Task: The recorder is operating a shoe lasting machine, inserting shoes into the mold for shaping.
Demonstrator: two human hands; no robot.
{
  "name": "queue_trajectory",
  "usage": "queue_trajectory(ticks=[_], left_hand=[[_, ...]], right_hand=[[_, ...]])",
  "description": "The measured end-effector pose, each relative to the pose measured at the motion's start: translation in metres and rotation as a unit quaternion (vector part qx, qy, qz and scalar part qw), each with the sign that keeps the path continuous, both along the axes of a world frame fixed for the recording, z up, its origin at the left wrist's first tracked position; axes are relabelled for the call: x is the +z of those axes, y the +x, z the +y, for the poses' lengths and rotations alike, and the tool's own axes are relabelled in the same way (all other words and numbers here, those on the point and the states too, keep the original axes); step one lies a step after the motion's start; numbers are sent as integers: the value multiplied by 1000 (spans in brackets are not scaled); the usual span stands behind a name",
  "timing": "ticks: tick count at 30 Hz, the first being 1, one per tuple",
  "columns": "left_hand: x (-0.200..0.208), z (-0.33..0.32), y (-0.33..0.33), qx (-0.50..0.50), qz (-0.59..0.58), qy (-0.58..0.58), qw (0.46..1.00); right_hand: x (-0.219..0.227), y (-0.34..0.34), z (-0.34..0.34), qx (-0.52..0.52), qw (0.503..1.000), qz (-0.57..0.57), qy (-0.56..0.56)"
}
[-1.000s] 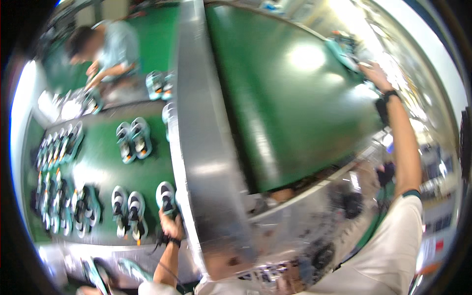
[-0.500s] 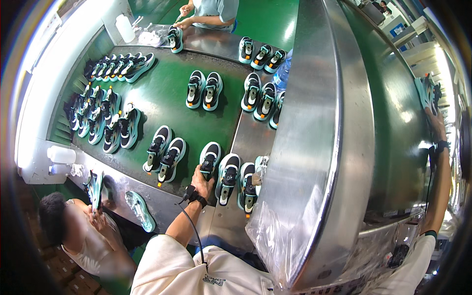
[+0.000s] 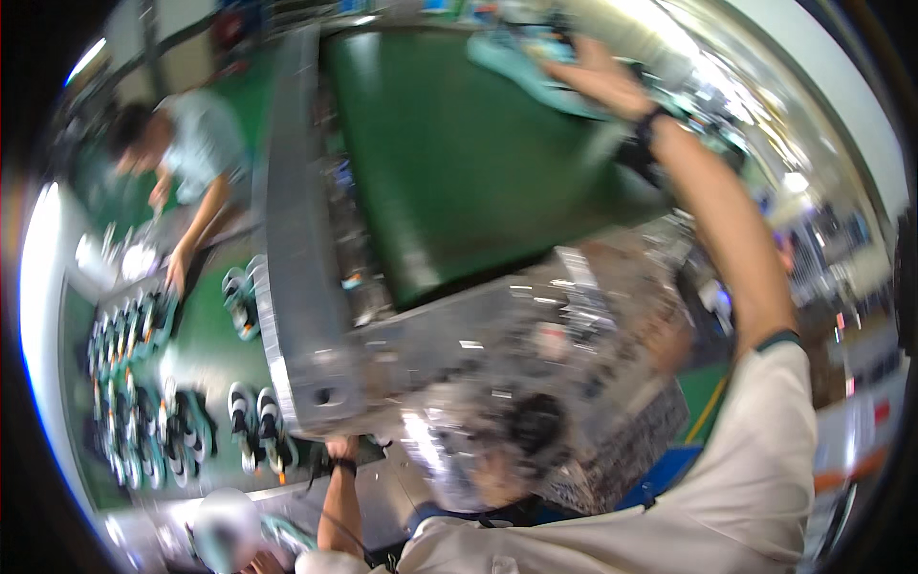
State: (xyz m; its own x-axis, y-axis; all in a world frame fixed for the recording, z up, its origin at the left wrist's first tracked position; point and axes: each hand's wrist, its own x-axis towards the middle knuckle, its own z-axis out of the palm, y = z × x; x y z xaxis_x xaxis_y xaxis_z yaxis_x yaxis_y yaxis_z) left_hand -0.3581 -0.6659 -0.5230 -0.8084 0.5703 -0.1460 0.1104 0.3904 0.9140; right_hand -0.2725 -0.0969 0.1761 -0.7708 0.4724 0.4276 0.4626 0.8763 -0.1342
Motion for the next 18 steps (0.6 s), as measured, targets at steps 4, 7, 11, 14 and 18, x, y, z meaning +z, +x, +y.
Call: queue_trajectory(ticks=[4, 7, 11, 14, 18], left_hand=[[42, 27, 18, 13, 163, -30, 986], [232, 92, 93, -96, -152, 227, 957], [385, 85, 176, -352, -370, 211, 833], [449, 114, 227, -518, -458, 264, 672], [538, 137, 329, -549, -676, 134, 473]], right_hand=[[12, 36, -58, -85, 995, 31, 44], [30, 121, -82, -44, 980, 147, 129], [49, 241, -209, 53, 974, 217, -47], [41, 350, -284, 126, 975, 184, -11], [11, 473, -413, 38, 984, 93, -147]])
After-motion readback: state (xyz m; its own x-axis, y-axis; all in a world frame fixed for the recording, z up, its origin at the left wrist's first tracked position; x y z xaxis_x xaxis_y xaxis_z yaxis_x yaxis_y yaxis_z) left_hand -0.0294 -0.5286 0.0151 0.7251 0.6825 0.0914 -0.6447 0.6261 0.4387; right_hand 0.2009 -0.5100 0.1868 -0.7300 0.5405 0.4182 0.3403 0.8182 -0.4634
